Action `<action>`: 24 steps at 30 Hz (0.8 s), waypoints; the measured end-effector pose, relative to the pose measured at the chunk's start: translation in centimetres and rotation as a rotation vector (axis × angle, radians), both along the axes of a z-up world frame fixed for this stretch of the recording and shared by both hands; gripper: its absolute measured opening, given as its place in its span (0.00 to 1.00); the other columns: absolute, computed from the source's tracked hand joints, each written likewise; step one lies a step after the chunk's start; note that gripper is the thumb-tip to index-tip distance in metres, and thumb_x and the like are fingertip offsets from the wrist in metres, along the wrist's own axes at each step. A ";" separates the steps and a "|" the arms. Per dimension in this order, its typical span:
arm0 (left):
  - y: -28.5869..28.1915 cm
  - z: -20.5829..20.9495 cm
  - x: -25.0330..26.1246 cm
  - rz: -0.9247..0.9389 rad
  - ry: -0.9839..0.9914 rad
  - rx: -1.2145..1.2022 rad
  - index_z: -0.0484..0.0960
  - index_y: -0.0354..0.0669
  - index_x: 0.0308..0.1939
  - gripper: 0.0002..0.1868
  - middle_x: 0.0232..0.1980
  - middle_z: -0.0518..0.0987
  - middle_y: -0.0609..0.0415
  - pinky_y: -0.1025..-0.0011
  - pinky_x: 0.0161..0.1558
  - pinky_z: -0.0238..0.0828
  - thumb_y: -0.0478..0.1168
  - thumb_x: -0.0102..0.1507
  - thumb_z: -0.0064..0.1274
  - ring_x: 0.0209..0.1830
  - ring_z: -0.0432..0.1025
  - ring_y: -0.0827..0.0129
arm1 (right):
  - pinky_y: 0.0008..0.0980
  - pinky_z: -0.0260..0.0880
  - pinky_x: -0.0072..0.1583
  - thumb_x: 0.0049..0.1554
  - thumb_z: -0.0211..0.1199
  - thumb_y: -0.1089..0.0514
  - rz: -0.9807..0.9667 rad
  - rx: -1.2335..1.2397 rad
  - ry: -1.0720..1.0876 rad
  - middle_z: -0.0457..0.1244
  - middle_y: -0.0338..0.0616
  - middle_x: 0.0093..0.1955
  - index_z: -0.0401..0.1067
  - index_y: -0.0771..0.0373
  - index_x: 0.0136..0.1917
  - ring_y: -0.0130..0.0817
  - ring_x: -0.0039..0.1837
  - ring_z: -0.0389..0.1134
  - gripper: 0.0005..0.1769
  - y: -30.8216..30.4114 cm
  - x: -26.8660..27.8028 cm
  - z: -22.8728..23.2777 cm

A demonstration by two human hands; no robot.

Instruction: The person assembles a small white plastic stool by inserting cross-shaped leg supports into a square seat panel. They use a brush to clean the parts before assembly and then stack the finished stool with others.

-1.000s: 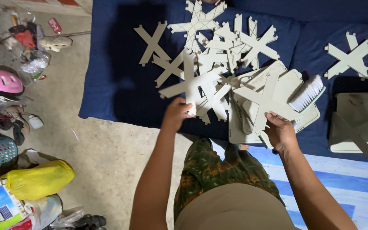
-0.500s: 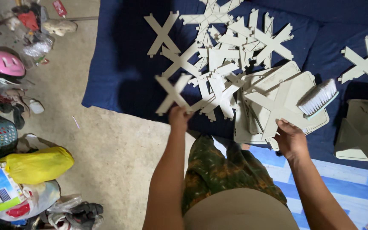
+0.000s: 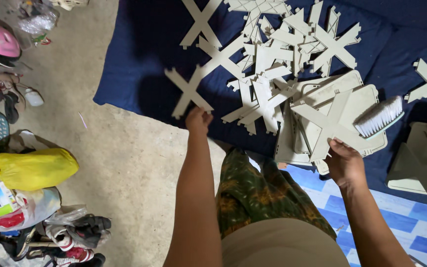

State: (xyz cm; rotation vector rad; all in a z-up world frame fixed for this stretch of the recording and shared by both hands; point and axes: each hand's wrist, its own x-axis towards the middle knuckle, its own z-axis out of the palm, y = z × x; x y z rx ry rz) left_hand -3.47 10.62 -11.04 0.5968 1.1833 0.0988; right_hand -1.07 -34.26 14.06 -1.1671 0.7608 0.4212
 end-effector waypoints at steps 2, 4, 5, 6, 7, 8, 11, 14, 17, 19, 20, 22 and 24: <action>-0.4 0.0 0.3 -0.293 0.331 0.081 0.79 0.35 0.39 0.08 0.29 0.73 0.49 0.55 0.33 0.72 0.38 0.64 0.58 0.31 0.69 0.57 | 0.47 0.64 0.64 0.57 0.66 0.63 0.000 0.011 -0.042 0.66 0.39 0.56 0.70 0.57 0.54 0.40 0.62 0.65 0.12 0.5 0.2 0.2; -0.5 -0.1 0.9 -0.662 0.470 0.327 0.78 0.32 0.33 0.11 0.26 0.71 0.46 0.52 0.34 0.73 0.38 0.64 0.56 0.29 0.69 0.53 | 0.47 0.63 0.64 0.58 0.66 0.64 -0.002 0.024 -0.065 0.66 0.38 0.56 0.69 0.57 0.53 0.39 0.62 0.65 0.11 0.9 0.3 0.6; -0.4 -0.2 1.4 -0.880 0.437 0.535 0.79 0.33 0.30 0.10 0.26 0.73 0.45 0.52 0.36 0.76 0.38 0.62 0.53 0.29 0.73 0.52 | 0.46 0.63 0.64 0.58 0.65 0.64 -0.005 0.030 -0.077 0.66 0.38 0.56 0.68 0.57 0.53 0.39 0.63 0.65 0.11 1.2 0.5 0.7; -0.3 -0.4 2.0 -1.097 0.397 0.745 0.80 0.33 0.28 0.11 0.26 0.75 0.45 0.53 0.39 0.78 0.37 0.61 0.50 0.29 0.76 0.51 | 0.46 0.63 0.64 0.58 0.65 0.63 -0.010 0.019 -0.047 0.66 0.38 0.56 0.70 0.57 0.53 0.39 0.62 0.65 0.11 1.3 0.5 0.9; -0.1 -0.6 3.1 -1.176 0.375 0.993 0.81 0.34 0.28 0.12 0.28 0.77 0.43 0.51 0.43 0.76 0.37 0.63 0.49 0.33 0.76 0.48 | 0.45 0.63 0.64 0.57 0.64 0.63 -0.016 0.008 -0.018 0.66 0.39 0.55 0.71 0.57 0.54 0.39 0.61 0.65 0.11 1.4 0.4 1.1; 0.2 -0.9 4.1 -1.247 0.350 1.242 0.81 0.35 0.28 0.13 0.30 0.78 0.42 0.49 0.48 0.73 0.37 0.64 0.47 0.36 0.76 0.46 | 0.44 0.63 0.64 0.57 0.63 0.62 -0.019 -0.002 0.016 0.66 0.39 0.55 0.72 0.57 0.55 0.39 0.61 0.66 0.12 1.4 0.2 1.3; 1.0 -1.2 8.1 -0.974 0.293 1.451 0.84 0.34 0.32 0.08 0.42 0.80 0.37 0.50 0.60 0.64 0.34 0.56 0.50 0.53 0.71 0.40 | 0.45 0.63 0.65 0.58 0.62 0.64 -0.044 0.010 0.003 0.66 0.40 0.56 0.71 0.58 0.55 0.38 0.62 0.65 0.11 1.3 -0.3 1.4; 1.7 -0.6 11.4 -0.888 0.168 1.338 0.81 0.37 0.53 0.19 0.58 0.76 0.39 0.56 0.66 0.64 0.31 0.57 0.47 0.63 0.68 0.47 | 0.45 0.62 0.64 0.60 0.62 0.64 -0.074 0.026 -0.023 0.65 0.39 0.57 0.68 0.58 0.55 0.38 0.62 0.65 0.10 0.5 -1.2 1.4; 2.2 2.1 13.9 -0.952 0.094 1.728 0.75 0.35 0.61 0.30 0.70 0.66 0.35 0.55 0.68 0.61 0.29 0.52 0.50 0.71 0.60 0.44 | 0.42 0.62 0.64 0.59 0.60 0.64 -0.109 -0.043 0.031 0.65 0.39 0.57 0.70 0.58 0.56 0.36 0.61 0.65 0.11 -0.4 -1.8 1.6; 1.8 4.7 14.8 -1.104 0.333 1.372 0.71 0.42 0.66 0.30 0.75 0.61 0.45 0.57 0.65 0.63 0.30 0.58 0.48 0.70 0.59 0.48 | 0.40 0.61 0.67 0.60 0.60 0.66 -0.086 -0.005 -0.049 0.65 0.39 0.58 0.70 0.59 0.57 0.36 0.63 0.65 0.11 -0.8 -2.3 2.2; 1.6 6.0 15.5 -1.163 0.445 1.188 0.69 0.45 0.69 0.30 0.77 0.58 0.49 0.57 0.63 0.64 0.30 0.60 0.47 0.69 0.59 0.50 | 0.39 0.61 0.68 0.61 0.60 0.67 -0.073 0.017 -0.092 0.65 0.40 0.59 0.70 0.60 0.57 0.36 0.65 0.65 0.11 -0.9 -2.3 2.4; 0.8 8.3 15.9 -1.227 0.531 1.206 0.72 0.46 0.66 0.27 0.77 0.59 0.51 0.59 0.62 0.67 0.33 0.61 0.49 0.70 0.60 0.52 | 0.39 0.61 0.67 0.58 0.58 0.66 -0.085 -0.034 -0.024 0.66 0.40 0.59 0.72 0.59 0.59 0.35 0.65 0.65 0.15 -1.0 -2.3 2.9; 0.4 9.8 16.0 -1.228 0.582 1.310 0.76 0.45 0.61 0.20 0.76 0.59 0.50 0.59 0.61 0.70 0.36 0.63 0.50 0.70 0.61 0.52 | 0.40 0.62 0.67 0.58 0.57 0.65 -0.099 -0.056 0.016 0.66 0.40 0.60 0.72 0.59 0.59 0.35 0.64 0.66 0.16 -1.0 -2.2 3.0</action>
